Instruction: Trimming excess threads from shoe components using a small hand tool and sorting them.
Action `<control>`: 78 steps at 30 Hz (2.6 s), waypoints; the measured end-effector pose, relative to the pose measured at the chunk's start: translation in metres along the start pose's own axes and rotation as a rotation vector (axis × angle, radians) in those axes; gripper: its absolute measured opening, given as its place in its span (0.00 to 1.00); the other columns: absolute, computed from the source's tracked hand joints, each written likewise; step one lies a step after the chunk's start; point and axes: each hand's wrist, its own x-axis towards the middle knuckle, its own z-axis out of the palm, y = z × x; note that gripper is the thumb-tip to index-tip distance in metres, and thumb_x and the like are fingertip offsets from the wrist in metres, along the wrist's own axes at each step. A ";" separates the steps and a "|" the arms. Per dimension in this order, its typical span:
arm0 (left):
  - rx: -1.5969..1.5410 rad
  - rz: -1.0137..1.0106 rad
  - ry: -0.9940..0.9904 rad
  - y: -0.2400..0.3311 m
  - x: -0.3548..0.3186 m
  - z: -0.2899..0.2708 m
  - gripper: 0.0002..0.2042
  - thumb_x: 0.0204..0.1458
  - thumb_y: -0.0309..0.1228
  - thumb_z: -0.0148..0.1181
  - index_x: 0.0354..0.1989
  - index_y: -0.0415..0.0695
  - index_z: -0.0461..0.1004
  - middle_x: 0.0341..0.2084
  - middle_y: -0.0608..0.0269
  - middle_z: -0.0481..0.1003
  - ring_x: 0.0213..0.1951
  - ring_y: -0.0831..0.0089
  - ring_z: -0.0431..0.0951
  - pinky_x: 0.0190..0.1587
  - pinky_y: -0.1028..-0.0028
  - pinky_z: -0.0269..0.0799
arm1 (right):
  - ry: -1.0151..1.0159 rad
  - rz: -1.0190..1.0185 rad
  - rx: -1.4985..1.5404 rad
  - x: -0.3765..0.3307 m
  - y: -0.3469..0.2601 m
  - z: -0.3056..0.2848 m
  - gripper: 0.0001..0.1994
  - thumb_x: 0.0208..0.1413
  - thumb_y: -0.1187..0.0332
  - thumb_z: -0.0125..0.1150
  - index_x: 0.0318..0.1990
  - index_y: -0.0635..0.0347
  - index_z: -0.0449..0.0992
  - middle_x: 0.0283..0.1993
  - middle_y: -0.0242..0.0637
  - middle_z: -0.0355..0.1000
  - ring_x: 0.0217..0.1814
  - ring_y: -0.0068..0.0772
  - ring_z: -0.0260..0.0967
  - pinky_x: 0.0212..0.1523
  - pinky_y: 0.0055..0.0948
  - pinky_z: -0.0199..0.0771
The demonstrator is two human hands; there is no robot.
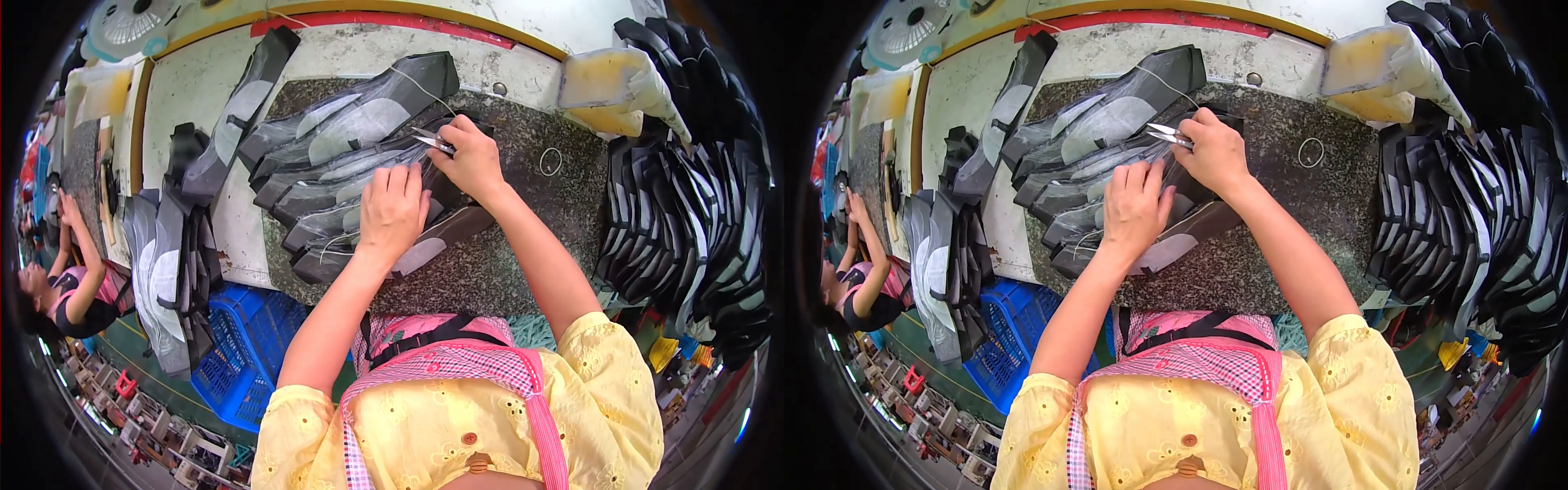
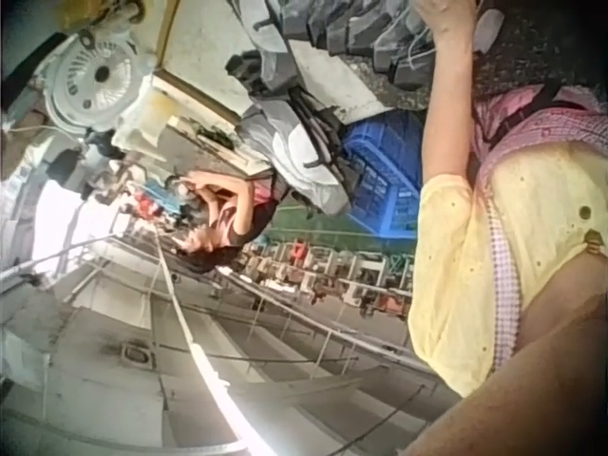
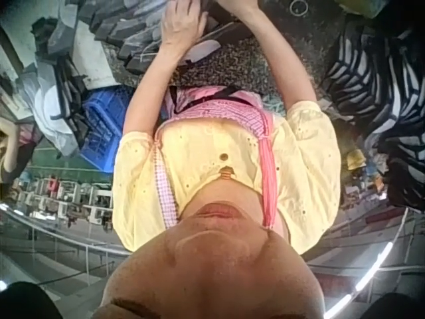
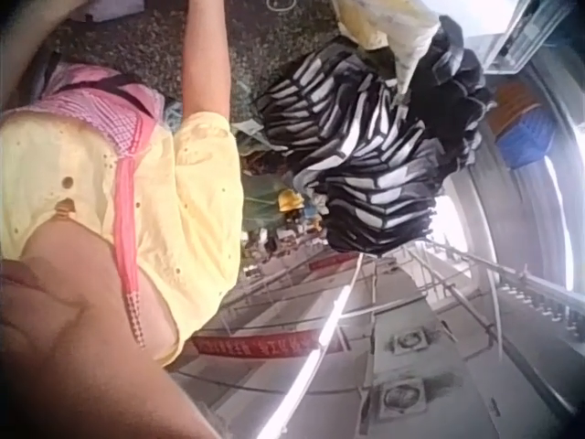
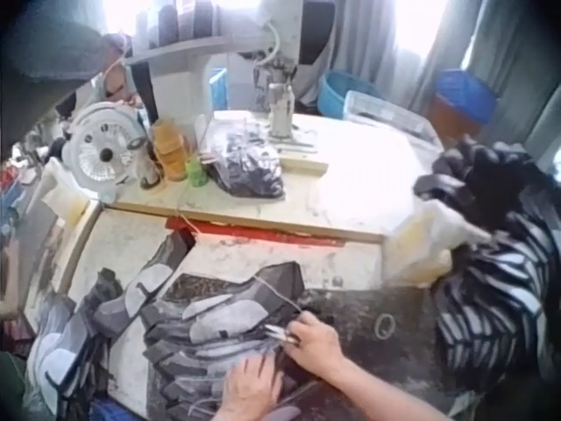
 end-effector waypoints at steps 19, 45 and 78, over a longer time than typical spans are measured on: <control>0.062 -0.048 -0.304 -0.001 0.128 0.023 0.15 0.42 0.42 0.62 0.29 0.42 0.77 0.31 0.54 0.74 0.37 0.59 0.74 0.41 0.64 0.70 | 0.164 0.263 0.302 -0.053 0.008 -0.027 0.16 0.43 0.63 0.62 0.39 0.57 0.68 0.29 0.39 0.72 0.30 0.41 0.72 0.31 0.34 0.69; -0.924 0.242 -0.670 0.110 -0.005 0.003 0.03 0.36 0.26 0.56 0.20 0.46 0.76 0.20 0.56 0.75 0.25 0.59 0.76 0.28 0.62 0.69 | -0.252 -0.451 0.731 -0.004 -0.029 -0.087 0.25 0.40 0.48 0.64 0.39 0.59 0.73 0.30 0.35 0.74 0.29 0.32 0.72 0.29 0.28 0.68; -0.088 -0.764 0.132 -0.106 -0.043 -0.057 0.09 0.47 0.34 0.59 0.24 0.42 0.70 0.23 0.54 0.73 0.25 0.55 0.73 0.28 0.61 0.67 | -0.395 -0.032 0.263 0.004 -0.027 -0.008 0.10 0.45 0.72 0.57 0.36 0.64 0.70 0.30 0.41 0.65 0.31 0.40 0.65 0.35 0.29 0.66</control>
